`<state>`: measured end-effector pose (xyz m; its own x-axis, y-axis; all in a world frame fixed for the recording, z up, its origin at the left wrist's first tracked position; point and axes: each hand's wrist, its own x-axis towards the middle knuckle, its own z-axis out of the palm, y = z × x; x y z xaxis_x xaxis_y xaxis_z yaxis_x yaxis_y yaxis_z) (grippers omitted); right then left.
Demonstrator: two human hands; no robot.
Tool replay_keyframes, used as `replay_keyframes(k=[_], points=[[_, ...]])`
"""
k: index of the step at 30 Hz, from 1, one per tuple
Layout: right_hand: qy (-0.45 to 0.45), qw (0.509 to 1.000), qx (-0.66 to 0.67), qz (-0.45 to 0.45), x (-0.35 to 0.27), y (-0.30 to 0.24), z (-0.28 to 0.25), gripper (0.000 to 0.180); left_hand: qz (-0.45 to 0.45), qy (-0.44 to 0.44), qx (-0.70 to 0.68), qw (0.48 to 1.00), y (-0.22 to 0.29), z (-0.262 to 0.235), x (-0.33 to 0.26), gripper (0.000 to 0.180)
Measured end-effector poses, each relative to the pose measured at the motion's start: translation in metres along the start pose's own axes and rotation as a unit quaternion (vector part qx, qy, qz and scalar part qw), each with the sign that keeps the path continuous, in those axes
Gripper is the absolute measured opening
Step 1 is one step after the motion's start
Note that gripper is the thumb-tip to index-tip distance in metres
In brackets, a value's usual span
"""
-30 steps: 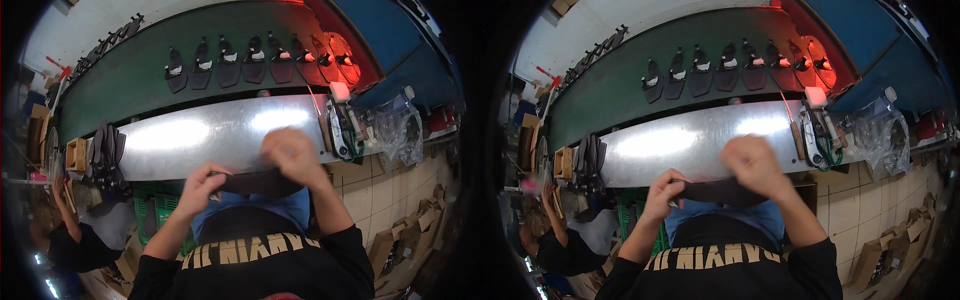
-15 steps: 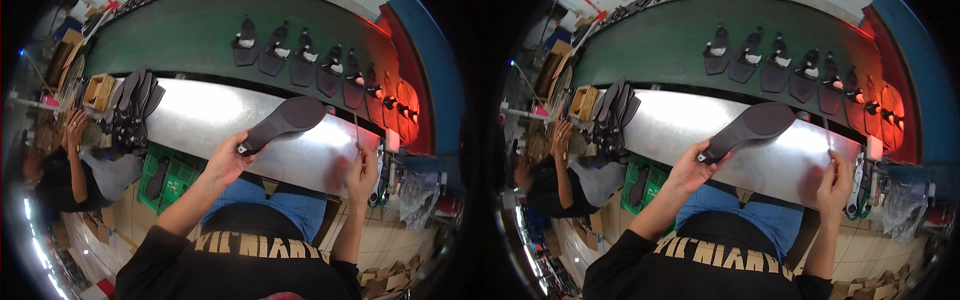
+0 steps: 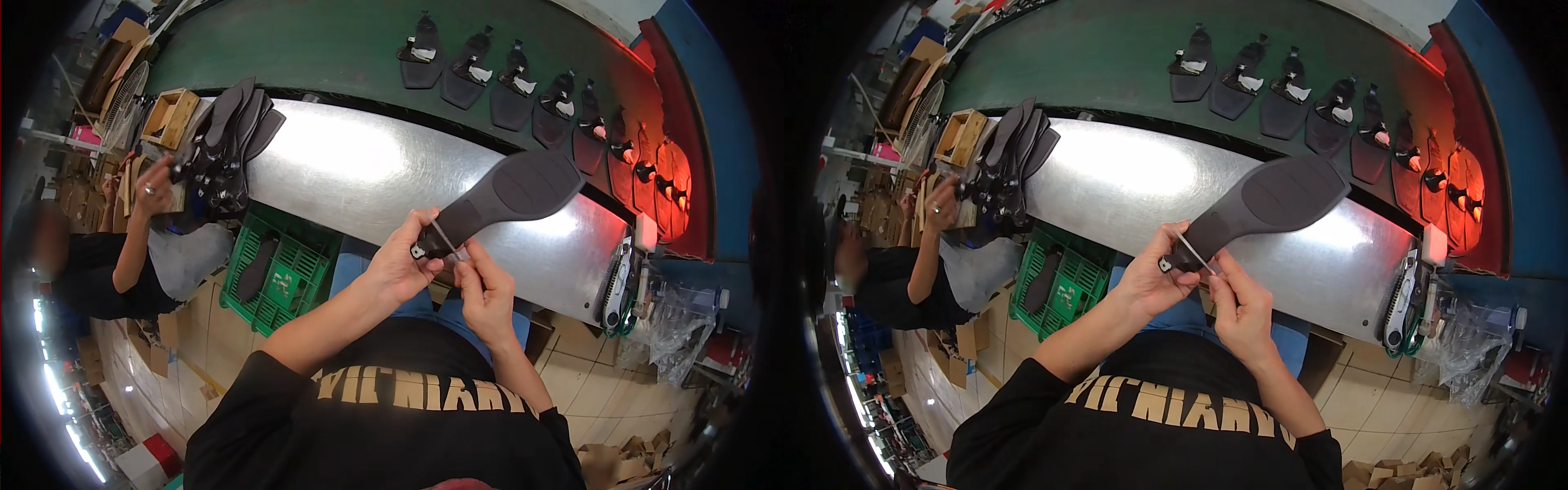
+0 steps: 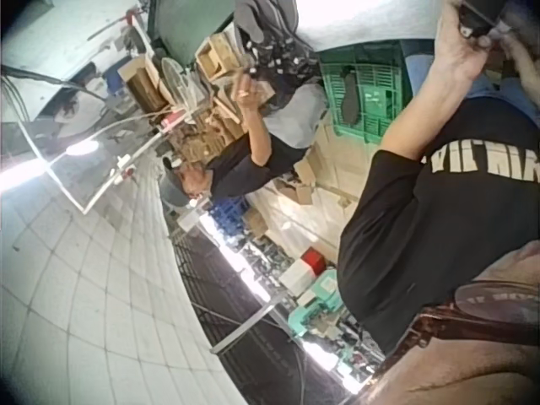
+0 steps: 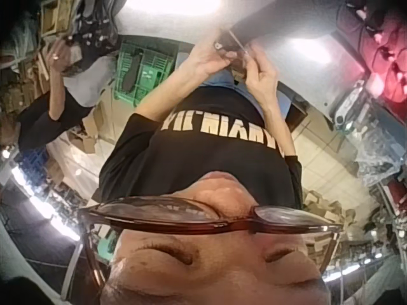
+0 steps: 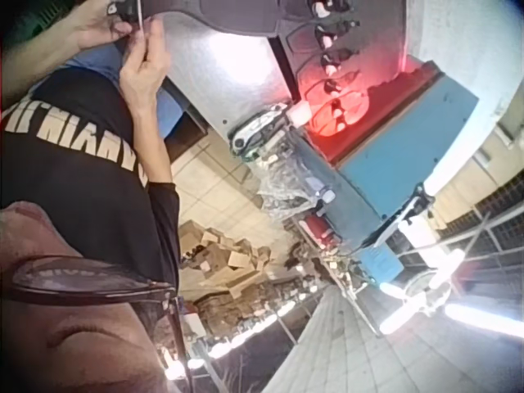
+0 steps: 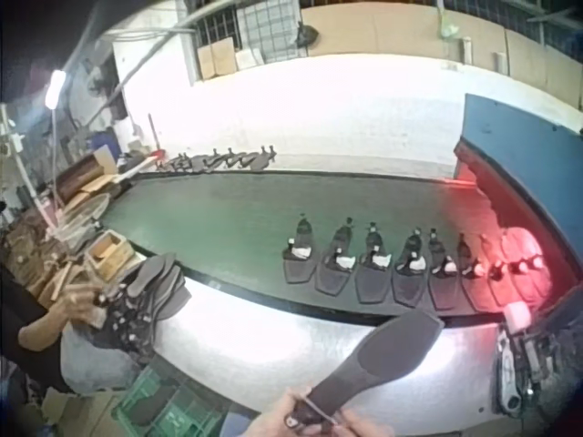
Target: The person assembles black slipper soles by attaching small white plastic heel caps. They pick up a sole, insert the cap, and use a metal tool to press it into place. The process is repeated for multiple soles, which are placed on a metal table after completion.
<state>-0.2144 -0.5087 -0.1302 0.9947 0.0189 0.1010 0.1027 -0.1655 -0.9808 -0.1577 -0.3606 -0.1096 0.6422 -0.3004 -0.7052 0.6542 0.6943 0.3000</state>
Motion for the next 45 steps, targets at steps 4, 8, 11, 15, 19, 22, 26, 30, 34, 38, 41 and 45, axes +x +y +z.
replay_keyframes(k=[4, 8, 11, 15, 19, 22, 26, 30, 34, 38, 41, 45], points=[[-0.031, 0.981, 0.151, 0.116, -0.002, -0.005, -0.009, 0.033, 0.038, -0.012, 0.050, 0.998, -0.004, -0.010, -0.007, 0.026], [-0.092, 0.938, 0.255, 0.217, -0.003, -0.022, -0.018, 0.036, 0.193, -0.081, 0.170, 0.963, -0.003, -0.014, -0.014, 0.036], [-0.134, 0.929, 0.263, 0.224, -0.012, -0.028, -0.011, 0.041, 0.332, -0.062, 0.217, 0.916, -0.006, -0.004, -0.018, 0.053], [-0.119, 0.915, 0.317, 0.221, -0.021, -0.027, 0.001, 0.045, 0.437, -0.055, 0.285, 0.851, -0.015, -0.005, -0.015, 0.065], [-0.126, 0.857, 0.426, 0.262, -0.015, -0.026, -0.012, 0.040, 0.457, -0.048, 0.316, 0.830, -0.015, -0.006, -0.016, 0.071], [-0.142, 0.851, 0.433, 0.260, -0.003, -0.030, -0.026, 0.030, 0.453, -0.042, 0.313, 0.834, -0.009, -0.003, -0.016, 0.079], [-0.084, 0.988, 0.066, 0.107, -0.010, -0.030, -0.023, 0.013, 0.425, -0.030, 0.292, 0.856, -0.005, 0.003, -0.010, 0.090], [-0.018, 0.982, -0.150, -0.115, -0.002, -0.020, -0.017, 0.010, 0.392, -0.059, 0.311, 0.864, -0.005, 0.007, -0.010, 0.091], [-0.023, 0.981, -0.127, -0.148, 0.000, -0.017, -0.011, 0.010, 0.357, -0.038, 0.290, 0.887, 0.000, 0.008, -0.001, 0.088], [-0.092, 0.976, -0.119, -0.159, -0.007, -0.028, -0.014, 0.012, 0.321, -0.037, 0.192, 0.927, 0.006, 0.006, 0.014, 0.081], [-0.031, 0.983, -0.124, -0.134, 0.000, -0.022, -0.019, 0.012, 0.167, -0.082, 0.042, 0.982, 0.015, 0.011, 0.016, 0.062], [-0.003, 0.989, -0.128, -0.076, 0.012, -0.027, -0.023, 0.005, 0.044, -0.193, -0.098, 0.975, -0.004, 0.008, 0.023, 0.046]])
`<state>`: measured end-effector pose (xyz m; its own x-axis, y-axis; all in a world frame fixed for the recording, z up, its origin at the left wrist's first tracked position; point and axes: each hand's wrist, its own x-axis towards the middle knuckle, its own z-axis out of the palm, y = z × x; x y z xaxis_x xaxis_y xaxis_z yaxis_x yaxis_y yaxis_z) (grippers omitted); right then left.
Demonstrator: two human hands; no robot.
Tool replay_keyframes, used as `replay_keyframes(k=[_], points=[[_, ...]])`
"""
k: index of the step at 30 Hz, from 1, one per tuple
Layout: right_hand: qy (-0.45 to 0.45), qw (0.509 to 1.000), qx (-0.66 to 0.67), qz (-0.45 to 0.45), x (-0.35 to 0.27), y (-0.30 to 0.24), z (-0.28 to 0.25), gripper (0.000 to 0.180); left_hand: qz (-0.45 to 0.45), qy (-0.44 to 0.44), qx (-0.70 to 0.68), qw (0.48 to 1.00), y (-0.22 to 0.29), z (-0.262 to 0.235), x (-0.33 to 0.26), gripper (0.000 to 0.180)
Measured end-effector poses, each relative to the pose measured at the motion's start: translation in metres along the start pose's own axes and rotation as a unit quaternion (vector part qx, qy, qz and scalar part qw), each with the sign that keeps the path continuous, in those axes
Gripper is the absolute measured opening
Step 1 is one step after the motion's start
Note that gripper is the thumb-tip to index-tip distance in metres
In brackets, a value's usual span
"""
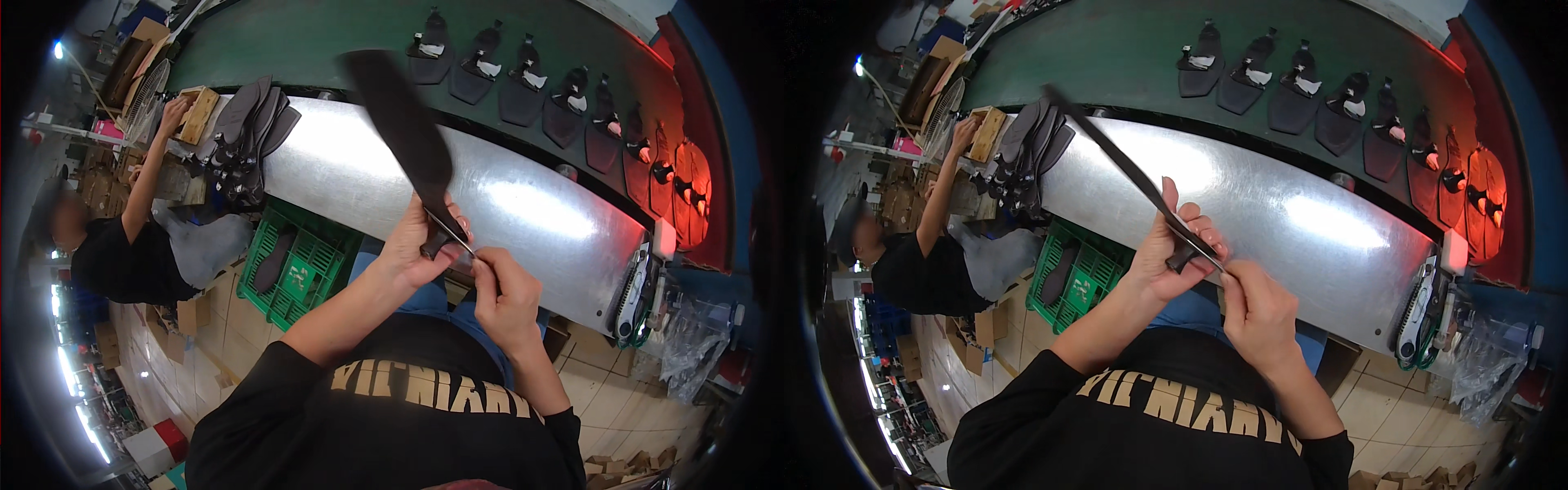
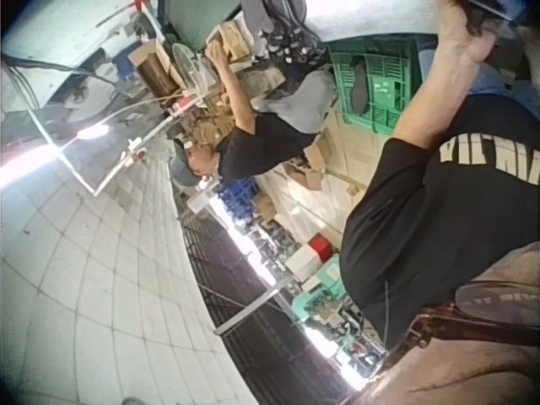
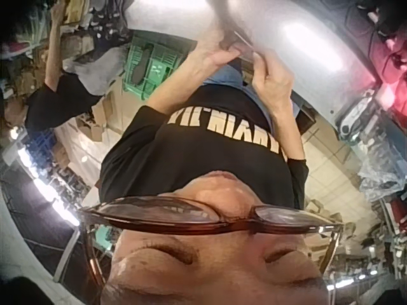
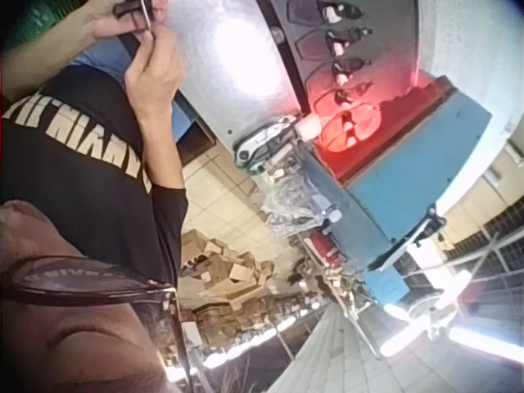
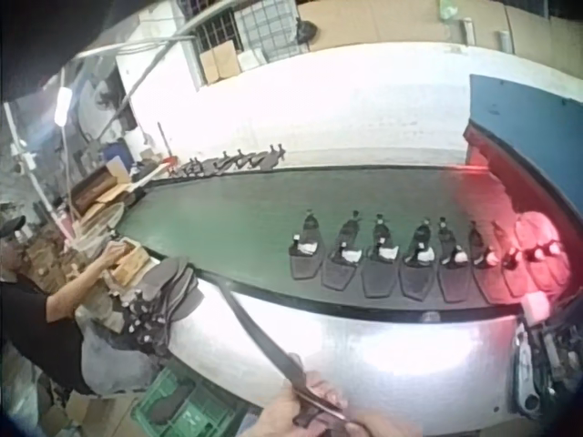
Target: The person assembles black slipper soles by attaching small white plastic heel caps. They pick up a sole, insert the cap, and use a metal tool to press it into place. The process is repeated for multiple soles, which are placed on a metal table after completion.
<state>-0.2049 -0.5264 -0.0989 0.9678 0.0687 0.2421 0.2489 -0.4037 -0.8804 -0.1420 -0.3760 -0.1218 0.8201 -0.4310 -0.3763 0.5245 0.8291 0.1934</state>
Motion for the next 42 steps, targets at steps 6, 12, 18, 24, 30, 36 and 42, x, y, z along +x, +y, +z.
replay_keyframes(k=[6, 12, 18, 24, 30, 36, 42], points=[[0.003, 0.999, -0.041, -0.008, -0.001, 0.004, 0.009, 0.006, 0.016, 0.121, 0.028, 0.992, -0.004, 0.025, 0.003, 0.060], [-0.025, 0.999, -0.033, -0.017, -0.005, 0.001, 0.012, 0.004, 0.019, 0.038, 0.120, 0.992, -0.001, 0.002, 0.011, 0.073], [-0.052, 0.996, -0.065, -0.045, -0.006, 0.002, 0.007, 0.008, 0.023, 0.052, 0.150, 0.987, 0.001, 0.003, 0.011, 0.073], [-0.122, 0.985, 0.027, -0.119, -0.028, -0.009, 0.036, 0.005, 0.059, 0.123, 0.118, 0.984, 0.015, 0.001, 0.027, 0.072], [0.018, 0.999, -0.028, 0.011, 0.006, 0.010, -0.026, 0.011, 0.239, 0.143, 0.377, 0.884, 0.139, 0.029, -0.009, 0.042], [0.084, 0.993, -0.023, 0.080, 0.008, 0.032, -0.053, 0.015, 0.393, 0.283, 0.498, 0.720, 0.324, 0.042, -0.067, 0.024], [0.118, 0.980, -0.137, 0.080, 0.011, 0.064, -0.089, 0.014, 0.087, 0.500, 0.850, 0.143, 0.439, -0.016, -0.097, 0.037]])
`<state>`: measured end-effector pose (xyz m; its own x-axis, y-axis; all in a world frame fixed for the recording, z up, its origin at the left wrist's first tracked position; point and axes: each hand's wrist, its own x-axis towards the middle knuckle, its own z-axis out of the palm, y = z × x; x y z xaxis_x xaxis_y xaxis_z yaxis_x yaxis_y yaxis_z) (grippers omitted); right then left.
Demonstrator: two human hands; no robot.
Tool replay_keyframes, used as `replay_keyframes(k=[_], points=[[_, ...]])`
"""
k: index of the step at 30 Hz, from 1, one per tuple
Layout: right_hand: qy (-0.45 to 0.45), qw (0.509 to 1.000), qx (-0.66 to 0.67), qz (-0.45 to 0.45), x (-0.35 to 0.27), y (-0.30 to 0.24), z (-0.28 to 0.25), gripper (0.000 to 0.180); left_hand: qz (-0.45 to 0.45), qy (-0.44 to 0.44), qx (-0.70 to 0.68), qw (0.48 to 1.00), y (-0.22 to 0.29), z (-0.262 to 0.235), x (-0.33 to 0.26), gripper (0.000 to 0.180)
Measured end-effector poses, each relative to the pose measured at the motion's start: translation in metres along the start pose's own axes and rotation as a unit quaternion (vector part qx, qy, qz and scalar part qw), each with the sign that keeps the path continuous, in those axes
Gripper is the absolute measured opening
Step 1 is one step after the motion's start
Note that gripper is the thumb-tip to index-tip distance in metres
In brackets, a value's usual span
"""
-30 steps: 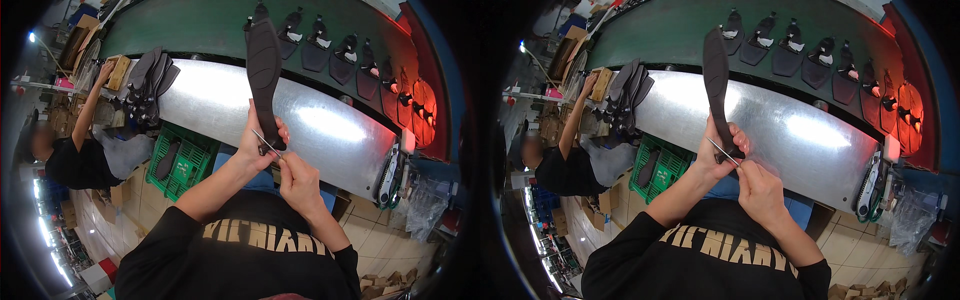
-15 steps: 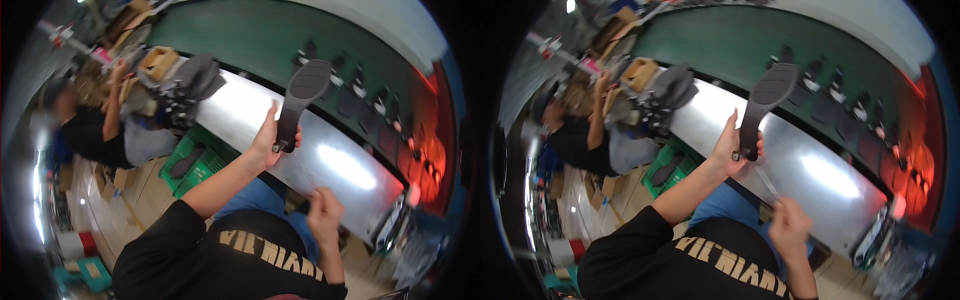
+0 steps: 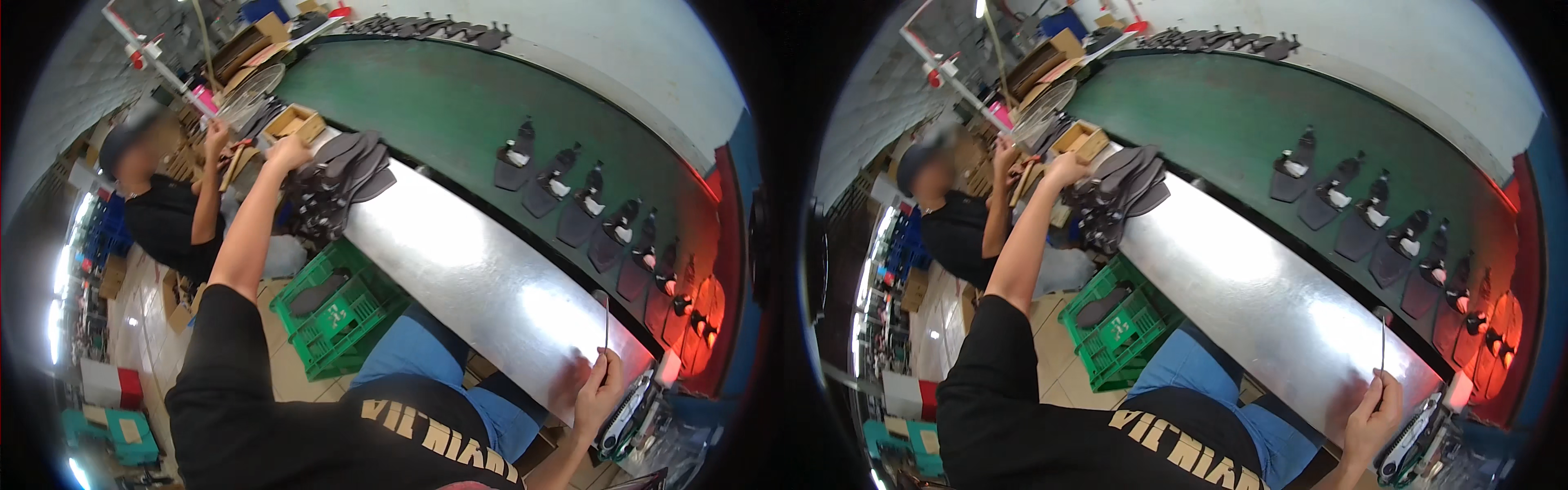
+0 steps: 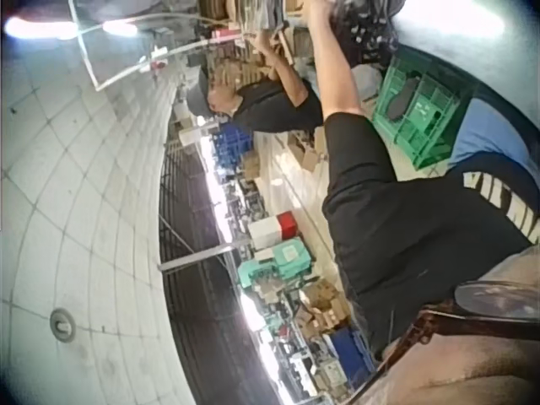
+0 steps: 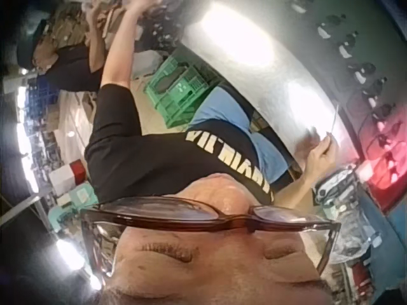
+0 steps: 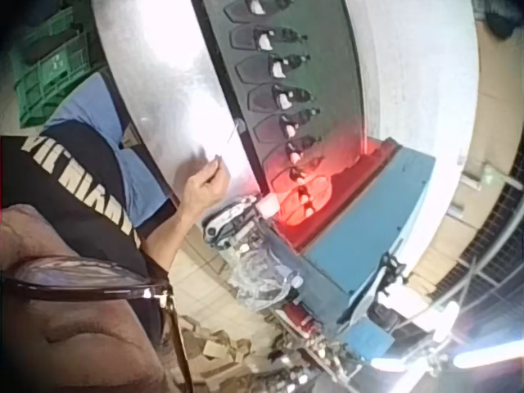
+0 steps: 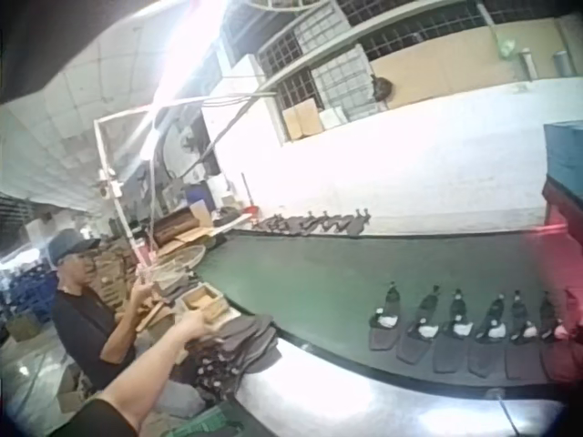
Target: The person assembles black slipper soles by attaching small white plastic heel caps. They pick up a sole, insert the cap, and use a metal tool to press it into place. The process is repeated for multiple soles, which are placed on a metal table after completion.
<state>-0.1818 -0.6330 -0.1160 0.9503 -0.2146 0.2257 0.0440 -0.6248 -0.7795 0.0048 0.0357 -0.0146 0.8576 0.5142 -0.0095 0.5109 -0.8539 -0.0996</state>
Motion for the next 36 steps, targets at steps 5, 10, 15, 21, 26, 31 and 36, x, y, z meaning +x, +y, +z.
replay_keyframes(k=[5, 10, 15, 21, 26, 31, 36], points=[[0.048, 0.983, -0.178, -0.001, -0.003, 0.031, -0.029, 0.038, 0.196, 0.135, -0.187, 0.953, 0.121, -0.007, -0.028, 0.042], [0.056, 0.968, -0.238, 0.057, -0.005, 0.059, -0.041, 0.042, 0.311, 0.034, -0.342, 0.886, 0.277, 0.031, -0.050, 0.054], [0.037, 0.963, -0.268, 0.017, -0.003, 0.053, -0.034, 0.050, 0.314, 0.072, -0.352, 0.879, 0.354, 0.100, -0.021, 0.049], [0.089, 0.960, -0.264, 0.013, -0.008, 0.034, -0.036, 0.050, 0.293, 0.111, -0.375, 0.872, 0.378, 0.097, -0.056, 0.032], [0.166, 0.955, -0.244, -0.038, -0.008, 0.014, -0.037, 0.045, 0.283, 0.236, -0.389, 0.844, 0.401, 0.109, -0.068, 0.027], [0.152, 0.982, -0.096, -0.064, -0.010, -0.025, -0.031, 0.036, 0.279, 0.204, -0.538, 0.769, 0.381, 0.082, -0.065, 0.025], [0.017, 0.950, 0.311, 0.040, -0.014, -0.021, -0.003, 0.021, 0.260, -0.200, -0.721, 0.611, 0.332, 0.023, -0.178, 0.015]])
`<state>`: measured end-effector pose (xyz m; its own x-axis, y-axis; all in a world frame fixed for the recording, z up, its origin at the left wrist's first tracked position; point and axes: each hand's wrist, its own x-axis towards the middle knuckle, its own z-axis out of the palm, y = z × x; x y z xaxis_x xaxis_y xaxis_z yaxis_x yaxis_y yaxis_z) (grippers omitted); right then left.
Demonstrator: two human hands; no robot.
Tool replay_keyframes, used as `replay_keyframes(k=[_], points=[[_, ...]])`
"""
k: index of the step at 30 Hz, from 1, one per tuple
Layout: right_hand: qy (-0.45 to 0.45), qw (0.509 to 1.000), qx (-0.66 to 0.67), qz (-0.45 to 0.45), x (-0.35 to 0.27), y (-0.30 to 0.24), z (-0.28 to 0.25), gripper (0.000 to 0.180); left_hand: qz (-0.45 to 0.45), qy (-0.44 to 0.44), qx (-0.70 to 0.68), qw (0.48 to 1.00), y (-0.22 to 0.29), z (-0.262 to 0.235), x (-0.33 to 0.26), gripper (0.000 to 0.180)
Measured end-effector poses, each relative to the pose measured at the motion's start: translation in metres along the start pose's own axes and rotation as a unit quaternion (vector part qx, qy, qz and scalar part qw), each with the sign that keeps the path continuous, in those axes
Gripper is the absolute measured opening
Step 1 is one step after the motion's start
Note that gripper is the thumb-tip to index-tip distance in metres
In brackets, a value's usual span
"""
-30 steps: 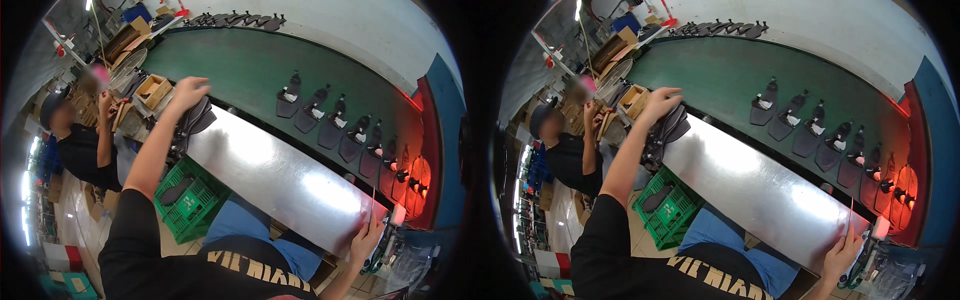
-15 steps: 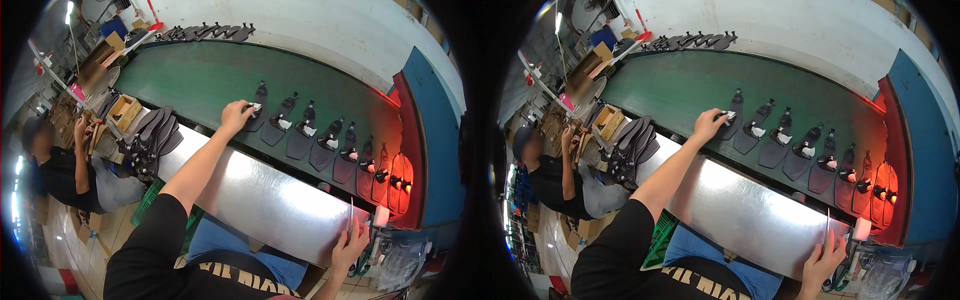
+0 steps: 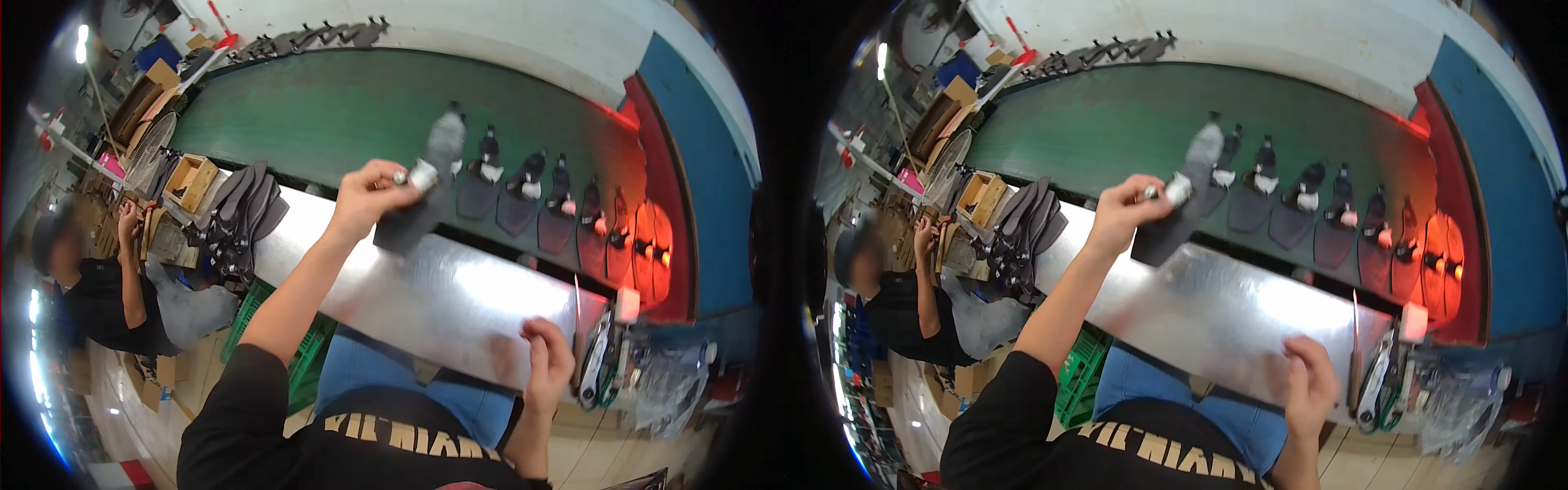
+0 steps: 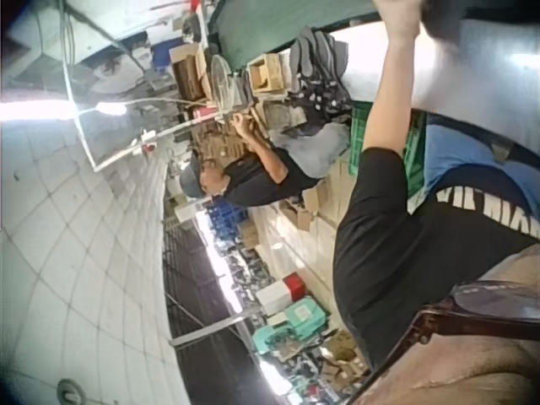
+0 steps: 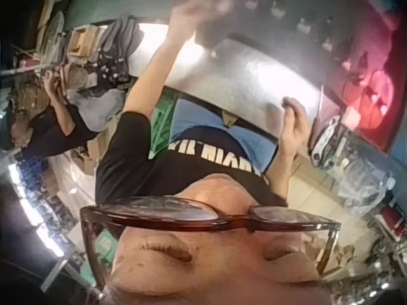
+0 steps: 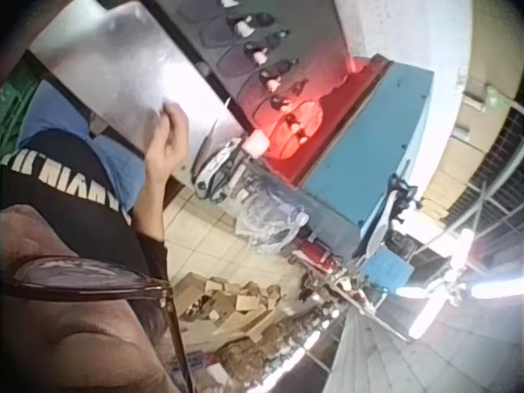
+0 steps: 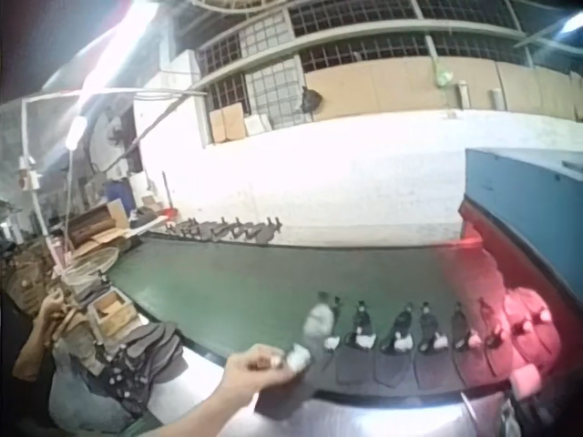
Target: The person assembles black slipper soles by attaching small white plastic heel caps. They pick up a sole, insert the cap, and use a metal tool to press it into place. The process is repeated for multiple soles, which are placed on a metal table after completion.
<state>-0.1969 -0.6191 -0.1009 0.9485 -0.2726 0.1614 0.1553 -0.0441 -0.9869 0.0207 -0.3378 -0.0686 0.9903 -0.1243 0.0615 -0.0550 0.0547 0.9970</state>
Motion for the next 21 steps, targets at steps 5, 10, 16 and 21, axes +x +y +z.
replay_keyframes(k=[5, 10, 16, 21], points=[[-0.134, 0.903, 0.398, 0.091, 0.011, -0.010, 0.061, 0.061, -0.140, -0.254, -0.079, 0.954, 0.010, 0.032, -0.129, 0.016], [-0.070, 0.928, 0.362, 0.058, 0.001, -0.032, 0.050, 0.039, -0.205, -0.176, -0.216, 0.938, -0.003, 0.035, -0.153, 0.024], [-0.097, 0.994, 0.013, -0.050, -0.022, -0.042, 0.038, 0.035, -0.236, -0.146, -0.229, 0.933, -0.011, 0.032, -0.167, 0.028], [-0.116, 0.989, -0.086, -0.023, -0.038, -0.031, 0.044, 0.029, -0.219, -0.120, -0.269, 0.930, -0.023, 0.028, -0.173, 0.029]])
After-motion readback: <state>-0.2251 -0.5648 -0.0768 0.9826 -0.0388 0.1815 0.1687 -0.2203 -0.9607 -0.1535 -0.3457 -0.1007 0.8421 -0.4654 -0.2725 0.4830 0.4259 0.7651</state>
